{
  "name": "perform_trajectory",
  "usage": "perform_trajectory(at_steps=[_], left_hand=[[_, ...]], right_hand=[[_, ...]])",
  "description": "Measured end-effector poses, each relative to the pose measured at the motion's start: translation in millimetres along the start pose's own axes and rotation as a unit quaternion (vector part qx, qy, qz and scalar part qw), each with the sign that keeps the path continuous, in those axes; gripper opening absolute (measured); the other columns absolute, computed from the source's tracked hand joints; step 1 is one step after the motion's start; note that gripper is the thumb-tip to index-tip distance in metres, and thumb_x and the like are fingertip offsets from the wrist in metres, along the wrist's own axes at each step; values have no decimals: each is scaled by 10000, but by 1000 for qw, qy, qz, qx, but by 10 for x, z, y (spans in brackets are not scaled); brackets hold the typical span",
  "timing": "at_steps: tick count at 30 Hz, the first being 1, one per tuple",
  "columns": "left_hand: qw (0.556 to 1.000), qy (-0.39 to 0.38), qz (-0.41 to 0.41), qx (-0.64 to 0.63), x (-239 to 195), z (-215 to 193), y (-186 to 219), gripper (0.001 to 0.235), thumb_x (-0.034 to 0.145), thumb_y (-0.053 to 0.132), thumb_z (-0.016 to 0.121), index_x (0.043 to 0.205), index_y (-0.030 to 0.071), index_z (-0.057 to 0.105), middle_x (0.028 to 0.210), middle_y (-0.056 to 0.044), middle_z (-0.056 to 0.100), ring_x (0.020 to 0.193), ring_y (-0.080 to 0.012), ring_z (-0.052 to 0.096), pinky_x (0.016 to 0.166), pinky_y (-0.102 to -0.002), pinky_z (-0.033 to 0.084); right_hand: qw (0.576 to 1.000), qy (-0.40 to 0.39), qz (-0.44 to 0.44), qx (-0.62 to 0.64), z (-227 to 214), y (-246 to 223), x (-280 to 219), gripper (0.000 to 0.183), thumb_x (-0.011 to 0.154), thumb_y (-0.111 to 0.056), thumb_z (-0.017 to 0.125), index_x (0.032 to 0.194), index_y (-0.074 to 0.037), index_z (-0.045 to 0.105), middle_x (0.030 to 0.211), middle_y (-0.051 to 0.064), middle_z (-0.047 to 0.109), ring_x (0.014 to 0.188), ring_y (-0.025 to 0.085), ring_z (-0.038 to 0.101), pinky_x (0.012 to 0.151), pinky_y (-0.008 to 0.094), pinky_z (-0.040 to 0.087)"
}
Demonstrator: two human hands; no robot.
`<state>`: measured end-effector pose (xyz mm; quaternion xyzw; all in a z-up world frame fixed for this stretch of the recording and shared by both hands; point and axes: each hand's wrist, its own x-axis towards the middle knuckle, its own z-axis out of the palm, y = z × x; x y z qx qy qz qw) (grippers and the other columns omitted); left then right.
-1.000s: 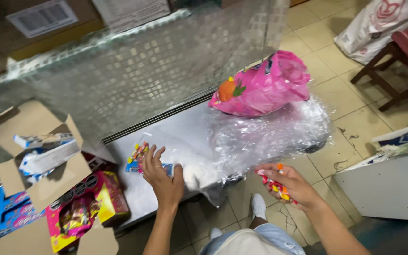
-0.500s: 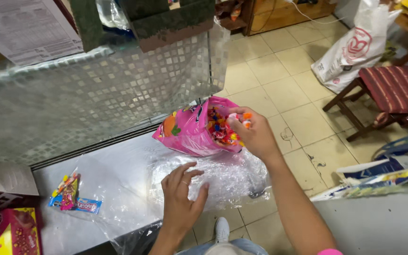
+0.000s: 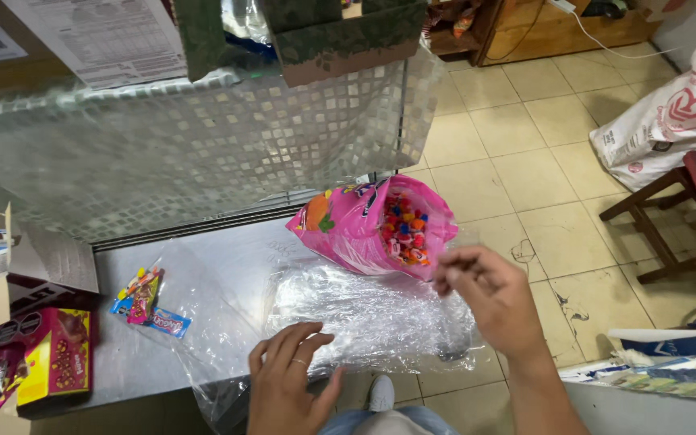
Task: The person places candies into small plastic bags, seals them by twisting or tying, and organizes the bags and other snack items into cardboard boxes on a counter.
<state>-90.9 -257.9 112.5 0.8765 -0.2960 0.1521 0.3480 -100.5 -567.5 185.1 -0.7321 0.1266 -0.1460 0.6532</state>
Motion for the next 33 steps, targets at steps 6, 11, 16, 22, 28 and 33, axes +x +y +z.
perform_trajectory(at_steps=[6, 11, 16, 22, 28, 33], left_hand=[[934, -59, -146, 319, -659, -270, -770, 801, 532, 677, 820, 1306, 557, 648, 1477, 273, 607, 1349, -138, 572, 1056, -462, 354], [987, 4, -96, 127, -752, -628, -1032, 578, 762, 47, 613, 1292, 257, 710, 1048, 53, 748, 925, -251, 669, 791, -412, 453], [995, 65, -73, 6, -568, -933, -903, 260, 918, 37, 688, 1166, 100, 733, 1102, -90, 775, 965, -308, 717, 864, -422, 540], [992, 32, -5, -118, -536, -1200, -878, 126, 962, 39, 718, 1087, 50, 713, 1024, -136, 723, 900, -349, 691, 835, -453, 539], [980, 23, 40, -195, -606, -1504, -1218, 209, 1028, 229, 757, 1122, 47, 717, 1078, -97, 751, 897, -307, 691, 833, -408, 507], [981, 38, -24, -187, -680, -1626, -1971, 396, 1017, 447, 703, 1169, 82, 730, 1167, -111, 774, 1051, -308, 727, 953, -430, 504]], right_hand=[[920, -386, 69, 11, 733, -5, -530, 154, 1006, -139, 706, 1047, -55, 827, 941, 68, 871, 889, 141, 837, 819, 294, 714], [822, -548, -73, -137, 1782, 557, -850, 561, 997, -40, 521, 1550, -129, 539, 1633, 97, 564, 1485, 288, 556, 1241, 412, 359], [848, -501, -91, -145, 2922, 1274, -767, 660, 992, -66, 546, 1609, -3, 319, 1719, 178, 354, 1572, 295, 367, 1284, 376, 268], [842, -416, -234, -253, 4172, 1392, -291, 783, 981, 2, 625, 1694, -114, 322, 1804, 151, 236, 1664, 361, 194, 1331, 452, 222], [791, -344, -327, -386, 4979, 1325, 48, 1023, 797, -267, 725, 1716, -154, 290, 1788, 169, 266, 1588, 539, 218, 1214, 633, 331], [812, -309, -258, -424, 5149, 1386, 113, 796, 694, -474, 658, 1404, -126, 568, 1287, 169, 534, 1123, 424, 480, 904, 586, 449]])
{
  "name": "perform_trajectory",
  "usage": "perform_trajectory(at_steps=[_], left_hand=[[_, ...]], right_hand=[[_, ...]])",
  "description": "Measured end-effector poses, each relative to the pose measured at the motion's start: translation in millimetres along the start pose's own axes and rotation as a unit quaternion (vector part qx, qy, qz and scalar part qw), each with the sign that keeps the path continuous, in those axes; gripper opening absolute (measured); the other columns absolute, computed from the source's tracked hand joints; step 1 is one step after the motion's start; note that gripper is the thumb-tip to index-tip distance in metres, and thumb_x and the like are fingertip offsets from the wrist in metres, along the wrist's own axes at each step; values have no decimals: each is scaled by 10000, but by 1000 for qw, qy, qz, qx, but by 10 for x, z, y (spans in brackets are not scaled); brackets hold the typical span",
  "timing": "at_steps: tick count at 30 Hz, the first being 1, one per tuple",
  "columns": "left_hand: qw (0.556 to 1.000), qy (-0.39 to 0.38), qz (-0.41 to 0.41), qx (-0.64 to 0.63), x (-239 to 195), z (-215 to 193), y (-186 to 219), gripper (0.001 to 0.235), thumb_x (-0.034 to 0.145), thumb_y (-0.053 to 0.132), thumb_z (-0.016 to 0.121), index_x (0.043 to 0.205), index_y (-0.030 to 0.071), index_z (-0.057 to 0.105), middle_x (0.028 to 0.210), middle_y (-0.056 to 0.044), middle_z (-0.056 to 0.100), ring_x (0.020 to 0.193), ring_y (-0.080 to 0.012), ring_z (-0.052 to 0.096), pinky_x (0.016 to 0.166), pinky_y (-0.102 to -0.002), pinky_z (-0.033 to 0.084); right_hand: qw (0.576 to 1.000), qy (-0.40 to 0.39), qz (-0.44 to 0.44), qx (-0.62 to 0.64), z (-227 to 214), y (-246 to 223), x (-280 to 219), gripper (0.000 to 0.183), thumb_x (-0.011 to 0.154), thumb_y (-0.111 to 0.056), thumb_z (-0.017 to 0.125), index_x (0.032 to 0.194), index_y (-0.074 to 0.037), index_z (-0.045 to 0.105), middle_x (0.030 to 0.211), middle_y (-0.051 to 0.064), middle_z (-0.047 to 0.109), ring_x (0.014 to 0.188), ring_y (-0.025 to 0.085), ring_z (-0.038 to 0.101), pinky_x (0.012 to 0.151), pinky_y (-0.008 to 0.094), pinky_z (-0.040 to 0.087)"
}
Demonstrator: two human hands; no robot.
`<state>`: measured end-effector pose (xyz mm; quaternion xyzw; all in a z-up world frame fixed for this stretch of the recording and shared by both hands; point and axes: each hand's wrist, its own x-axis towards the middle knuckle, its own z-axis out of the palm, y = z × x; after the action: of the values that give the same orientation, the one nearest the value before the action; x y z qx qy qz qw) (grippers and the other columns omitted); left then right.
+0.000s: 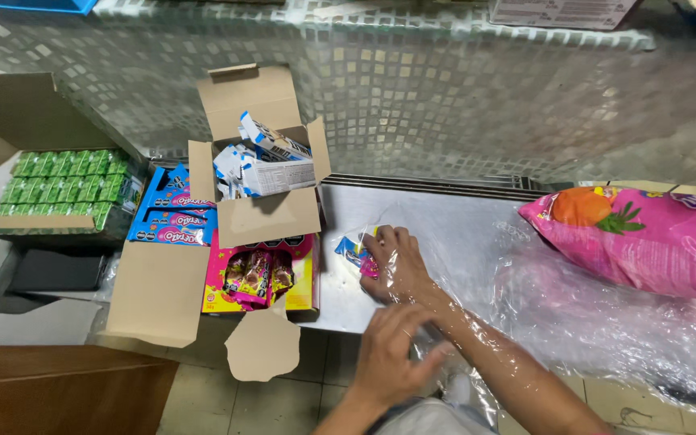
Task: The person places candies into small plastic bags, seals them by twisting or tying, and organizes the bags and other snack items into cardboard boxes on a counter.
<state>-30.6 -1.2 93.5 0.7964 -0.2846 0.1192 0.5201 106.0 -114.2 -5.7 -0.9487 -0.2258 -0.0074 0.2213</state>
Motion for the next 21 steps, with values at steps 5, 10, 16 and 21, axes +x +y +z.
perform_trajectory(at_steps=[5, 10, 16, 21], left_hand=[[983, 37, -137, 113, -94, -68, -856, 506, 1058, 446, 583, 1409, 83, 609, 1530, -123, 630, 1404, -329, 583, 1090, -492, 442], [972, 23, -171, 161, -79, -64, -1279, 634, 1069, 466, 523, 1568, 75, 498, 1696, -153, 481, 1568, -340, 436, 1207, -509, 348], [959, -70, -205, 184, 78, -192, -1301, 666, 1131, 464, 366, 1644, 40, 372, 1707, -248, 404, 1585, -406, 391, 1252, -604, 269], [953, -57, -179, 236, 15, -79, -1482, 672, 1114, 377, 449, 1666, 13, 330, 1710, -252, 403, 1590, -374, 393, 1256, -574, 265]], right_hand=[[996, 16, -17, -91, 132, 34, -1, 540, 834, -327, 707, 1350, -200, 606, 1606, 66, 494, 1362, 459, 454, 969, 563, 431], [979, 120, -99, -132, 197, 40, -35, 421, 914, -234, 705, 1310, -97, 657, 1295, 83, 658, 967, 353, 562, 790, 449, 475], [978, -142, 84, -129, 150, 52, 117, 686, 888, -204, 777, 1524, -125, 533, 1335, 134, 635, 1228, 415, 630, 911, 494, 636], [970, -180, 121, -106, 54, 109, 62, 692, 894, -372, 858, 1455, -86, 573, 1310, 156, 639, 1214, 392, 648, 904, 483, 654]])
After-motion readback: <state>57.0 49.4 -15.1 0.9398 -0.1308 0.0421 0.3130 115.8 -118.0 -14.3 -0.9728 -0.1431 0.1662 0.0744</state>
